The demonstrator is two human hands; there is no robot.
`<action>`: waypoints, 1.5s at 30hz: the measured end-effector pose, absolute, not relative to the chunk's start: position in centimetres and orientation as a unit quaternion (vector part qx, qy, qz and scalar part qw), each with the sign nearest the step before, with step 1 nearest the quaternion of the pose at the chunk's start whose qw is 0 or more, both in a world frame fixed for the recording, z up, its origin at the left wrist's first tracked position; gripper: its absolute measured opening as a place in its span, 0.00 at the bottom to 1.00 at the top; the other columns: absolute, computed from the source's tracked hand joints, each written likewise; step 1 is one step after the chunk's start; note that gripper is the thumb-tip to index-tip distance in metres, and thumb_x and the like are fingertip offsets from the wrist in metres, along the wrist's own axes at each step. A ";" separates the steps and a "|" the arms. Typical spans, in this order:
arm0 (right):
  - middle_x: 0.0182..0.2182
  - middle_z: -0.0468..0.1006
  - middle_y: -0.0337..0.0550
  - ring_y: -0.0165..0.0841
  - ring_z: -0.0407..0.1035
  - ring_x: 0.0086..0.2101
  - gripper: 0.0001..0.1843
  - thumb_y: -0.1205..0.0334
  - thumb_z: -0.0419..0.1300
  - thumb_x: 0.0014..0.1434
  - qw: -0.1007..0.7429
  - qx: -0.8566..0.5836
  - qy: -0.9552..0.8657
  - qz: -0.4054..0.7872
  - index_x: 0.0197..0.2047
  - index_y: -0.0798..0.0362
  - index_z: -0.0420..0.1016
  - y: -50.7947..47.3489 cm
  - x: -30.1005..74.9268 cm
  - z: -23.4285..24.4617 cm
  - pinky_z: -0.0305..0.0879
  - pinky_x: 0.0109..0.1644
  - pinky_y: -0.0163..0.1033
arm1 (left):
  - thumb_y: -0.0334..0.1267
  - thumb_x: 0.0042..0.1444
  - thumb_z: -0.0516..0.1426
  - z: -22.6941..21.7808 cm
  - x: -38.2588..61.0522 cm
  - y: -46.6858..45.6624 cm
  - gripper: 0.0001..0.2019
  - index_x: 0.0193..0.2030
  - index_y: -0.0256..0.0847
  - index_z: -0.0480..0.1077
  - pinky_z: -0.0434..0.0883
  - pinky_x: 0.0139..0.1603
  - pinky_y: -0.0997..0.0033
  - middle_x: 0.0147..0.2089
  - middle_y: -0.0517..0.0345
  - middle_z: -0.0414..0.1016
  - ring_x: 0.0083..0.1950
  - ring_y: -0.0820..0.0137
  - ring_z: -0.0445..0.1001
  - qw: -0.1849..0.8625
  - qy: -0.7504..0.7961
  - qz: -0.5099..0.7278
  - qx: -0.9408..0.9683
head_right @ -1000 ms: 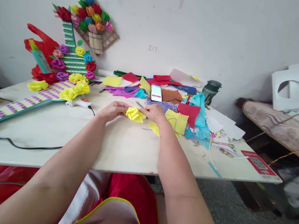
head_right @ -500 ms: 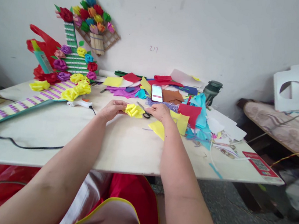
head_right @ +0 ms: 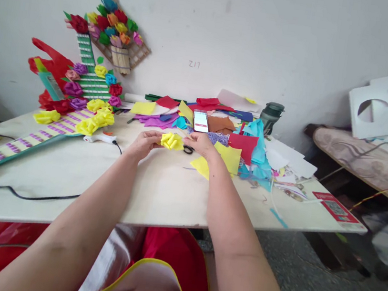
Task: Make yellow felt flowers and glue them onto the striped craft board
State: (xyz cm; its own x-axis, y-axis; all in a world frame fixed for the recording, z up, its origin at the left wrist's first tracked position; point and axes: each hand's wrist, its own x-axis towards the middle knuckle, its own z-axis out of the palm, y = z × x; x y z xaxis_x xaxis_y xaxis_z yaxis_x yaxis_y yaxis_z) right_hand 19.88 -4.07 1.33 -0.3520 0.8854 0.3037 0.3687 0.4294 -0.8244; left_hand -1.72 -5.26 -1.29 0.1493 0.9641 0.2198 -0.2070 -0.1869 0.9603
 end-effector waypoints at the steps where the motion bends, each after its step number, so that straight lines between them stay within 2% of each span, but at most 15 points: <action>1: 0.20 0.62 0.34 0.25 0.54 0.25 0.17 0.49 0.59 0.41 0.389 -0.420 -0.749 0.333 0.24 0.57 0.68 -4.0 19.8 1.3 0.51 0.29 0.32 | 0.38 0.38 0.61 -1.3 -1.7 -5.2 0.14 0.33 0.35 0.73 0.70 0.41 0.66 0.31 0.55 0.74 0.33 0.70 0.73 0.534 0.350 0.547 0.541; 14: 0.22 0.70 0.38 0.26 0.61 0.25 0.11 0.57 0.56 0.43 0.434 -0.450 -0.732 0.271 0.24 0.57 0.69 -3.7 19.4 1.3 0.55 0.30 0.32 | 0.35 0.37 0.60 -1.5 -1.3 -5.3 0.12 0.32 0.35 0.72 0.69 0.39 0.71 0.31 0.56 0.74 0.33 0.72 0.73 0.558 0.352 0.509 0.553; 20: 0.23 0.72 0.39 0.28 0.62 0.25 0.10 0.59 0.56 0.44 0.444 -0.456 -0.732 0.244 0.27 0.57 0.72 -3.7 19.5 1.4 0.57 0.32 0.33 | 0.32 0.38 0.58 -1.0 -1.2 -5.6 0.15 0.37 0.36 0.68 0.70 0.34 0.70 0.31 0.57 0.73 0.31 0.71 0.73 0.607 0.319 0.505 0.524; 23: 0.22 0.72 0.39 0.28 0.62 0.25 0.10 0.59 0.56 0.44 0.437 -0.440 -0.746 0.242 0.25 0.58 0.71 -3.9 19.3 1.6 0.57 0.32 0.33 | 0.35 0.39 0.58 -0.7 -1.1 -5.9 0.18 0.41 0.37 0.66 0.69 0.31 0.70 0.27 0.58 0.72 0.28 0.70 0.72 0.630 0.313 0.495 0.510; 26: 0.22 0.71 0.38 0.27 0.61 0.25 0.10 0.58 0.56 0.44 0.424 -0.425 -0.759 0.251 0.23 0.57 0.69 -4.2 19.1 1.6 0.56 0.31 0.33 | 0.43 0.42 0.57 -0.5 -1.0 -6.1 0.20 0.43 0.38 0.65 0.67 0.28 0.71 0.26 0.57 0.73 0.27 0.68 0.72 0.636 0.309 0.480 0.519; 28: 0.22 0.70 0.38 0.27 0.60 0.25 0.11 0.57 0.56 0.44 0.416 -0.414 -0.767 0.258 0.22 0.57 0.69 -4.3 19.0 1.5 0.55 0.30 0.33 | 0.45 0.43 0.58 -0.5 -0.9 -6.1 0.20 0.42 0.38 0.65 0.66 0.26 0.73 0.25 0.57 0.73 0.26 0.69 0.72 0.632 0.314 0.476 0.525; 32: 0.21 0.68 0.36 0.26 0.59 0.25 0.10 0.57 0.56 0.45 0.399 -0.388 -0.793 0.247 0.22 0.57 0.68 -3.9 18.6 1.0 0.54 0.30 0.32 | 0.40 0.39 0.61 -0.8 -0.6 -6.0 0.16 0.37 0.37 0.68 0.65 0.25 0.76 0.25 0.59 0.72 0.25 0.73 0.70 0.620 0.340 0.475 0.524; 38: 0.19 0.64 0.35 0.25 0.55 0.24 0.12 0.56 0.54 0.48 0.376 -0.383 -0.822 0.191 0.24 0.57 0.71 -3.8 17.8 0.4 0.51 0.28 0.31 | 0.36 0.38 0.62 -0.7 -0.1 -6.4 0.15 0.36 0.38 0.69 0.68 0.29 0.71 0.28 0.59 0.73 0.28 0.70 0.72 0.633 0.350 0.462 0.512; 41: 0.21 0.67 0.36 0.26 0.58 0.25 0.13 0.56 0.54 0.50 0.382 -0.374 -0.826 0.181 0.28 0.57 0.73 -4.1 17.4 0.4 0.52 0.29 0.31 | 0.35 0.37 0.63 -0.7 0.0 -6.4 0.14 0.33 0.37 0.69 0.67 0.30 0.71 0.27 0.59 0.72 0.27 0.71 0.71 0.640 0.351 0.461 0.504; 45: 0.29 0.73 0.41 0.29 0.64 0.30 0.14 0.56 0.54 0.51 0.408 -0.349 -0.824 0.180 0.36 0.56 0.73 -4.2 17.0 0.2 0.57 0.35 0.33 | 0.36 0.37 0.63 -1.0 0.0 -6.0 0.11 0.29 0.36 0.68 0.66 0.28 0.73 0.24 0.59 0.71 0.25 0.73 0.70 0.643 0.359 0.444 0.509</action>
State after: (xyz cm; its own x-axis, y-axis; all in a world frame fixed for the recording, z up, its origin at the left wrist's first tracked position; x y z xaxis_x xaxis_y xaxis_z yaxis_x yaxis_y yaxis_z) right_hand 16.99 -4.24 0.24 -0.4228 0.7221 0.5476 0.4284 0.6917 -0.5814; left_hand -0.01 -6.05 -0.96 0.3472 0.9378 -0.0091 -0.2062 0.0858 0.9747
